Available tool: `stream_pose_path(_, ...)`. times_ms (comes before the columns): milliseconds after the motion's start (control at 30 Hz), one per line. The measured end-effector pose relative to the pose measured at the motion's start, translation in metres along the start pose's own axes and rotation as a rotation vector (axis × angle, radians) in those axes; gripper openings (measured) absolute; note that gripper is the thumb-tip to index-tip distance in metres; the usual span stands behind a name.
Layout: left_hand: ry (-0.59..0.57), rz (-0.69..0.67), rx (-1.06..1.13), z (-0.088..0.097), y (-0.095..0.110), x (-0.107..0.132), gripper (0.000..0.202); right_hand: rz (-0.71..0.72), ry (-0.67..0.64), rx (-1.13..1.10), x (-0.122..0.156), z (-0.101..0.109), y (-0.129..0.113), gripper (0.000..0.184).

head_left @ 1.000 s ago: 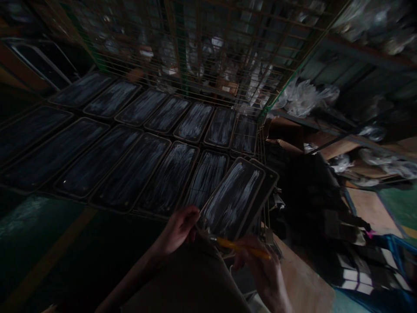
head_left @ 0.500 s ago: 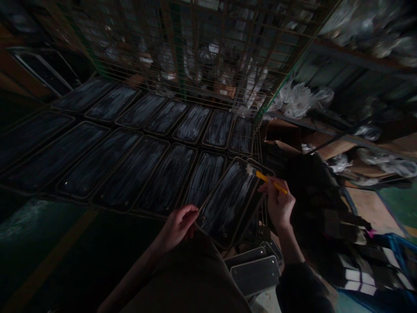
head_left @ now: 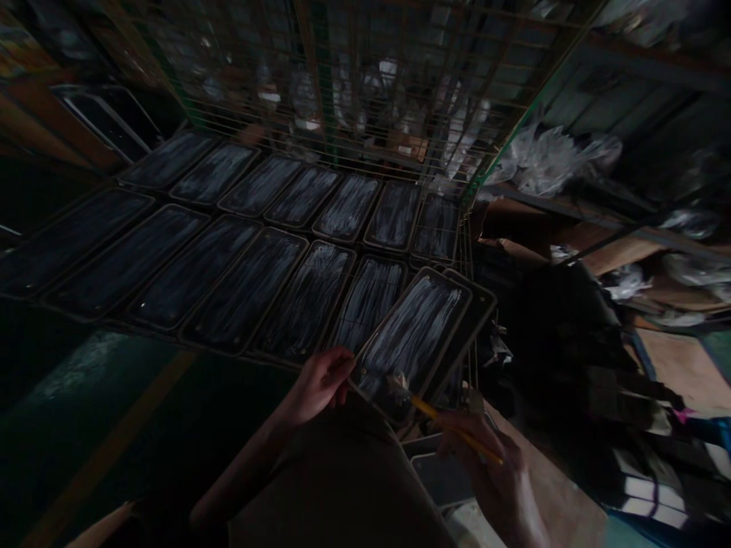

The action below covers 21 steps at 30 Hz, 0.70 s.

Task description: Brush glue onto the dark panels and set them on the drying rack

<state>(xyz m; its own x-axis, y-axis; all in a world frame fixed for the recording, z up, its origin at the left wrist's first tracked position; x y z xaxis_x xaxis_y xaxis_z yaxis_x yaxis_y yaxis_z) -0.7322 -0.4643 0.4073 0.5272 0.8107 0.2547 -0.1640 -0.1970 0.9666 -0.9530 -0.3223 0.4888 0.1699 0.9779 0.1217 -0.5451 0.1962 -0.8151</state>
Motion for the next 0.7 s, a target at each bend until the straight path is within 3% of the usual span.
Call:
stream_pose_path(133,-0.015,-0.014,-0.018,-0.001,0.0,0.0,0.032,-0.092,-0.038,-0.203,0.012,0.005,0.01,0.025)
stream_pose_path(267,0.002,-0.02,-0.033,0.0,-0.001,-0.001,0.032,-0.207,-0.016,-0.332,0.0,0.012,0.026,0.023)
stream_pose_path(467,0.037,0.021,-0.075,-0.001,-0.001,-0.002,0.04,-0.148,0.379,-0.272,-0.017,0.048,0.027,0.022)
stream_pose_path(533,0.041,0.013,-0.081,-0.002,0.002,-0.002,0.042,-0.13,0.323,-0.291,-0.018,0.041,0.022,0.023)
stream_pose_path(633,0.029,-0.012,-0.09,-0.003,0.005,-0.001,0.043,-0.134,0.073,-0.385,-0.025,0.019,0.019,0.025)
stream_pose_path(700,0.022,-0.013,-0.098,-0.004,0.005,-0.001,0.044,-0.115,0.078,-0.409,-0.035,0.022,0.023,0.025)
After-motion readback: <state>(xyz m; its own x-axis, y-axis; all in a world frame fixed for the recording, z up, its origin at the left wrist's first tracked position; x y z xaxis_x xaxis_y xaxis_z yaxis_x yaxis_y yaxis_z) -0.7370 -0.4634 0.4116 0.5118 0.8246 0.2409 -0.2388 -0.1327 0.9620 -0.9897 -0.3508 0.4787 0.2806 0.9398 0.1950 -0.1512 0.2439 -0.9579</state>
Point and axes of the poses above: each hand's wrist, its own x-axis away from the middle knuckle, its own z-axis out of the back of the hand, y = z × x, the point moved 8 cm from there along -x, towards the middle knuckle, and after that the axes turned 9 degrees about -z, right-handed, at the moved point
